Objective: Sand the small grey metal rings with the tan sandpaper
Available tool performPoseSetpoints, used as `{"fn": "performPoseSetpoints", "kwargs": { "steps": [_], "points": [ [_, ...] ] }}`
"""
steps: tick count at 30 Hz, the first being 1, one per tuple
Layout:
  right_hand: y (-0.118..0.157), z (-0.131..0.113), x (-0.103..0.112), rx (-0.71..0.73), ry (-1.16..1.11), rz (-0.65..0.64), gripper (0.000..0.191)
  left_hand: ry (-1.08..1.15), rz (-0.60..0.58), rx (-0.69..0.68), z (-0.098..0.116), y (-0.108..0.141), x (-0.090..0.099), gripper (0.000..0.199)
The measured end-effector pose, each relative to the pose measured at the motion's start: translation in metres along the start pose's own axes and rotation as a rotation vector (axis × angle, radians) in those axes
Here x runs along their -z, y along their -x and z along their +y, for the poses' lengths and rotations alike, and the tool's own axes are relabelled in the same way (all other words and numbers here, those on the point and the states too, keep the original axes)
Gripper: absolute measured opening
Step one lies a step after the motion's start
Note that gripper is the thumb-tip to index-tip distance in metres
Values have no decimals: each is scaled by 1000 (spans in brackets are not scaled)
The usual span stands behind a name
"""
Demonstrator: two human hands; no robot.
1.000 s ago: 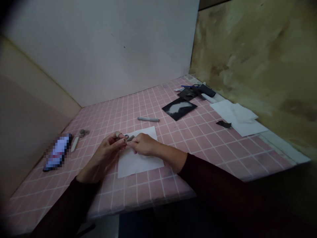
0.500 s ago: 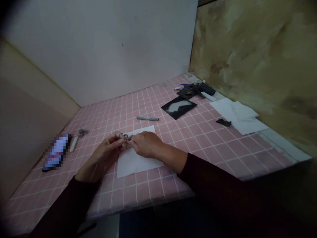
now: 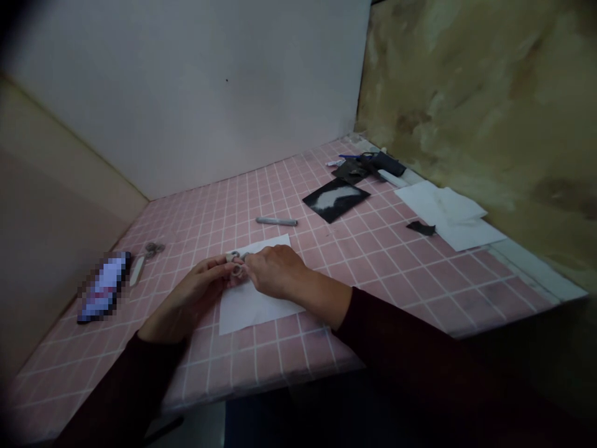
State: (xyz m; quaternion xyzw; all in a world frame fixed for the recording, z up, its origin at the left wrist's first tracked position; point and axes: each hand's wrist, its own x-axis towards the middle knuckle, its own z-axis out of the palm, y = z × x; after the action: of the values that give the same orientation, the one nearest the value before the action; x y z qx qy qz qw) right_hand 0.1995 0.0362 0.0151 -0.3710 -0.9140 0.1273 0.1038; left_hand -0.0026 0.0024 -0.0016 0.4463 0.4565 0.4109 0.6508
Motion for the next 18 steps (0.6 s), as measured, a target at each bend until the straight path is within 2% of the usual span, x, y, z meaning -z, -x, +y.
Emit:
{"fn": "performPoseSetpoints", "kwargs": {
  "steps": [6, 11, 18],
  "points": [
    [1, -3, 3, 11, 0, 7, 43, 12, -73, -20, 2, 1, 1, 5],
    [2, -4, 6, -22, 27, 20, 37, 38, -50, -63, 2, 2, -2, 9],
    [2, -5, 3, -4, 47, 32, 37, 13, -32, -90, 0, 1, -4, 12]
  ]
}}
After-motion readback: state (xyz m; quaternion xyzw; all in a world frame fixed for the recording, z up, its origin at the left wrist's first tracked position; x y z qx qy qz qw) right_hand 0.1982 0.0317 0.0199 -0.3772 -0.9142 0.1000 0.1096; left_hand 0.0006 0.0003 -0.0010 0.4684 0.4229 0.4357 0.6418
